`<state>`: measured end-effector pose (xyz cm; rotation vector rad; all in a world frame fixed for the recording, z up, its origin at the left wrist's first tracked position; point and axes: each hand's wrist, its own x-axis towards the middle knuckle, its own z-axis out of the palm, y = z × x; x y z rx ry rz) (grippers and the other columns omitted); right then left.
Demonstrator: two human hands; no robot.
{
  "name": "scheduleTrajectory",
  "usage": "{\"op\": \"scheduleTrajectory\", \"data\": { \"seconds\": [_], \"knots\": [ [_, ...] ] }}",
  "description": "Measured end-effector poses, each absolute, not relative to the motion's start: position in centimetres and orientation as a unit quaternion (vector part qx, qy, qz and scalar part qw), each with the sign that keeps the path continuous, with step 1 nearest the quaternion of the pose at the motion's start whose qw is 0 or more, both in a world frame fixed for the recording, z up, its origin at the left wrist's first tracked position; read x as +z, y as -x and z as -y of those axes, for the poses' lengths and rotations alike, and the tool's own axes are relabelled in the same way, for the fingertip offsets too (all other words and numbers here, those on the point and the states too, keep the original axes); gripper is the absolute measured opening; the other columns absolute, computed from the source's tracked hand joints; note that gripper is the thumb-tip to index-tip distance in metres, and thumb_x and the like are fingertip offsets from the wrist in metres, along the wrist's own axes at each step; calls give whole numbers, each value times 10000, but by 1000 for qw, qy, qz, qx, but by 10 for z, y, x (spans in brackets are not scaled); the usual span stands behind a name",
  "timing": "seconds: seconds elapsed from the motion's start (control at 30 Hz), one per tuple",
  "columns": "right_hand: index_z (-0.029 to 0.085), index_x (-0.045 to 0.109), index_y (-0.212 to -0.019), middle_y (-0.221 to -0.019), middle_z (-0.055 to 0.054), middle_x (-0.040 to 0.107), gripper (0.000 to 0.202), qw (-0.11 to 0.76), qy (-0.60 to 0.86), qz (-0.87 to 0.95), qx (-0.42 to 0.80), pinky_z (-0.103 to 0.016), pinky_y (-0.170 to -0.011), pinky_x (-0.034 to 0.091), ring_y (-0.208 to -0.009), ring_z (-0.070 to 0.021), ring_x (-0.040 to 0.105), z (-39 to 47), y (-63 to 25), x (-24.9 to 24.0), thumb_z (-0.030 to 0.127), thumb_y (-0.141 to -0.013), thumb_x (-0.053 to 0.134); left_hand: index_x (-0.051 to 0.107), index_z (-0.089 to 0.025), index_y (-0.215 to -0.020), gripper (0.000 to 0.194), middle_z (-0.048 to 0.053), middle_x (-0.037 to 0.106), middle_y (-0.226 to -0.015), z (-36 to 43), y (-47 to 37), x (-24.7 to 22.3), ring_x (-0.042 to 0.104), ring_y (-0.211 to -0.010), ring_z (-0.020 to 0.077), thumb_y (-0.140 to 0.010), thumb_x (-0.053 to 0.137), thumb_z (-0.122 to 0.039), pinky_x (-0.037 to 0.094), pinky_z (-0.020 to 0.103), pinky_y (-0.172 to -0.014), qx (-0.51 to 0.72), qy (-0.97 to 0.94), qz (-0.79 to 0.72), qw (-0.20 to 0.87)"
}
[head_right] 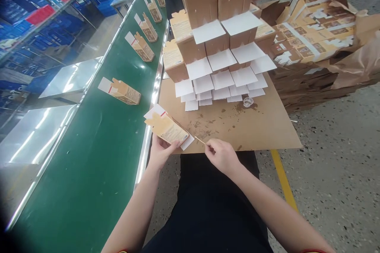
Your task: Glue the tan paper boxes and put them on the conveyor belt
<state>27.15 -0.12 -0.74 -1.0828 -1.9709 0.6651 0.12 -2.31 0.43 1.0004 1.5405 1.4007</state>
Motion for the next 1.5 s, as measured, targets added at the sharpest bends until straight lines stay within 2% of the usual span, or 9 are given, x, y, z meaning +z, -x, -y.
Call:
{"op": "scheduleTrajectory", "data": {
  "seconds": [0.2, 0.57, 0.83, 0.97, 1.07, 1.23, 1.3, 1.37, 1.5],
  "knots": [
    [260, 685, -820, -696, -1, 718, 213, 421, 468, 727, 274, -259, -565, 570, -578, -149, 662, 3, -295, 3, 222, -1025, 641, 615, -221, -1346, 777, 149, 770, -1281, 42, -21, 0, 797, -1204, 341, -715, 1025, -413, 665, 492, -1055, 501, -465, -668, 296],
    [262, 696, -793, -666, 13, 713, 215, 432, 496, 704, 268, -242, -561, 579, -542, -143, 661, 17, -307, 12, 200, -994, 651, 711, -211, -1254, 637, 163, 796, -1240, 44, -24, -5, 809, -1200, 397, -727, 1015, -402, 669, 542, -1048, 457, -491, -694, 262],
    [262, 719, -767, -679, -4, 732, 235, 459, 534, 665, 248, -268, -563, 590, -544, -155, 661, 4, -322, 18, 294, -998, 687, 605, -219, -1296, 945, 171, 749, -1412, 41, 128, 19, 746, -1379, 386, -521, 1116, -398, 543, 662, -1254, 587, -283, -748, 125],
    [266, 742, -766, -667, -4, 735, 242, 458, 544, 655, 256, -271, -556, 600, -545, -164, 676, -9, -330, 22, 363, -985, 709, 580, -222, -1157, 922, 159, 750, -1332, 49, 189, 27, 717, -1406, 429, -434, 1128, -385, 509, 695, -1268, 566, -236, -780, 123],
    [267, 756, -768, -657, 2, 734, 234, 464, 550, 649, 247, -261, -562, 602, -541, -160, 682, -13, -338, 21, 373, -974, 722, 554, -241, -1212, 943, 158, 700, -1400, 63, 190, 25, 628, -1511, 436, -468, 1113, -398, 416, 705, -1332, 533, -219, -812, 93],
    [263, 777, -802, -684, -10, 760, 220, 472, 584, 624, 216, -271, -578, 614, -550, -166, 696, -9, -362, 12, 393, -976, 742, 499, -259, -1410, 863, 171, 537, -1600, 69, 139, 34, 523, -1595, 380, -701, 935, -487, 393, 633, -1361, 614, -282, -724, -139],
    [260, 774, -805, -682, -17, 760, 239, 468, 598, 618, 205, -281, -580, 613, -549, -172, 697, -11, -369, 11, 422, -979, 745, 572, -267, -1377, 669, 145, 592, -1563, 42, 109, 50, 538, -1584, 354, -821, 843, -523, 406, 589, -1354, 658, -344, -667, -63],
    [256, 773, -805, -681, -24, 758, 256, 463, 603, 619, 200, -288, -579, 607, -551, -175, 693, -17, -372, 14, 441, -980, 741, 651, -285, -1354, 514, 131, 638, -1563, -8, 81, 72, 539, -1595, 319, -923, 769, -540, 394, 526, -1362, 685, -361, -624, 106],
    [256, 788, -815, -693, -29, 759, 242, 470, 580, 635, 202, -304, -589, 612, -569, -184, 694, -26, -364, 29, 427, -975, 726, 721, -259, -1296, 496, 155, 654, -1608, -135, 39, 110, 532, -1624, 331, -950, 750, -613, 390, 530, -1361, 660, -334, -566, 364]
  ]
}}
